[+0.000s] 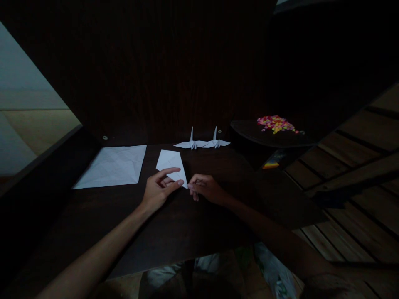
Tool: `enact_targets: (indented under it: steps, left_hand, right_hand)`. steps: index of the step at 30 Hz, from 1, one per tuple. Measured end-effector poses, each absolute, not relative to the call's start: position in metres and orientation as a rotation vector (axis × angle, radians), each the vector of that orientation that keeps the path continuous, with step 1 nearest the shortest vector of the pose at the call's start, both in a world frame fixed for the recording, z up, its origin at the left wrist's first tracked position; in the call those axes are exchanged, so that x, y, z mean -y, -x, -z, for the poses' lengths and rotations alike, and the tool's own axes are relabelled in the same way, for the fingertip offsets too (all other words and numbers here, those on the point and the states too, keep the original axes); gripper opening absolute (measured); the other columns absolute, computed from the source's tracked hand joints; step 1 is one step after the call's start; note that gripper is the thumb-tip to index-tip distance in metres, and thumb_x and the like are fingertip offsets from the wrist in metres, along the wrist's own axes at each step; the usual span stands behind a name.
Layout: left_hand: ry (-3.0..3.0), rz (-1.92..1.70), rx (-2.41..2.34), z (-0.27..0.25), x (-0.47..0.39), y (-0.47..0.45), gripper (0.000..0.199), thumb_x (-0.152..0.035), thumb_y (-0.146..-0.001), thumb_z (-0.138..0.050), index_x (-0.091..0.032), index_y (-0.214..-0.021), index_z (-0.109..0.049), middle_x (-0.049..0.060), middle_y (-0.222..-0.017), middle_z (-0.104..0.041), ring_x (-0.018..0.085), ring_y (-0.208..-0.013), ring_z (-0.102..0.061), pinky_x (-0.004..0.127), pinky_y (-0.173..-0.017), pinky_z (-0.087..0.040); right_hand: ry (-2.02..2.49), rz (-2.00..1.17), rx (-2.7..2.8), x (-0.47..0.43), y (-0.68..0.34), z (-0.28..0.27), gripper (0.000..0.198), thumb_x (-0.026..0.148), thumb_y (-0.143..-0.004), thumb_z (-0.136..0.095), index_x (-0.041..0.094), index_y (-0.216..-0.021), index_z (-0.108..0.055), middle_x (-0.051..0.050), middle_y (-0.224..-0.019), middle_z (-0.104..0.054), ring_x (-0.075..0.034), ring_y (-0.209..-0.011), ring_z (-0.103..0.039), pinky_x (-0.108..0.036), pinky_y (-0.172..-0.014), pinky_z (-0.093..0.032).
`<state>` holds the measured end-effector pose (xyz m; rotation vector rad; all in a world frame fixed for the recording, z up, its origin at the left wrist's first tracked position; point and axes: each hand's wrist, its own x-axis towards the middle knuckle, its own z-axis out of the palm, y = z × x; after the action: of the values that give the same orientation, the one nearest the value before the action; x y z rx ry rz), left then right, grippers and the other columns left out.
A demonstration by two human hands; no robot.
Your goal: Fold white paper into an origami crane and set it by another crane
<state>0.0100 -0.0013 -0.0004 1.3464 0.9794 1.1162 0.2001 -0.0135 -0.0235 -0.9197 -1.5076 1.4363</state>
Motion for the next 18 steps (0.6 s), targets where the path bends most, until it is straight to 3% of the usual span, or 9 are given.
enact_targets:
  steps: [8,14,18]
  left_hand:
    - [-1.349,-1.139,-0.924,0.004,0.002,-0.013,0.054,-0.026,-0.063,-0.08,-0.009,-0.111,-0.063,-0.003,-0.057,-0.059,0.01,-0.052,-0.055,0.017,-0.046,-0.04]
    - [-1.39,-1.273,-0.985,0.008,0.002,-0.016,0.046,-0.028,-0.062,-0.081,-0.012,-0.103,-0.066,0.004,-0.08,-0.069,0.012,-0.061,-0.063,0.019,-0.053,-0.049]
    - [-1.38,-1.278,-0.995,0.009,0.003,-0.017,0.045,-0.03,-0.063,-0.081,-0.011,-0.102,-0.068,0.006,-0.078,-0.071,0.015,-0.064,-0.066,0.022,-0.056,-0.052]
  right_hand:
    - [0.949,-1.296,1.568,0.014,-0.201,0.024,0.022,0.038,-0.083,-0.06,0.016,-0.079,-0.058,0.001,-0.065,-0.061,-0.009,-0.047,-0.055,-0.022,-0.046,-0.046]
    - [1.114,-0.553,1.8,0.021,-0.197,0.022,0.012,0.029,-0.079,-0.066,0.017,-0.082,-0.065,-0.001,-0.067,-0.065,-0.01,-0.056,-0.059,-0.022,-0.056,-0.047]
    - [1.021,-0.339,1.816,0.024,-0.194,0.028,0.015,0.026,-0.084,-0.062,0.018,-0.096,-0.065,-0.003,-0.074,-0.072,-0.012,-0.06,-0.065,-0.022,-0.06,-0.052]
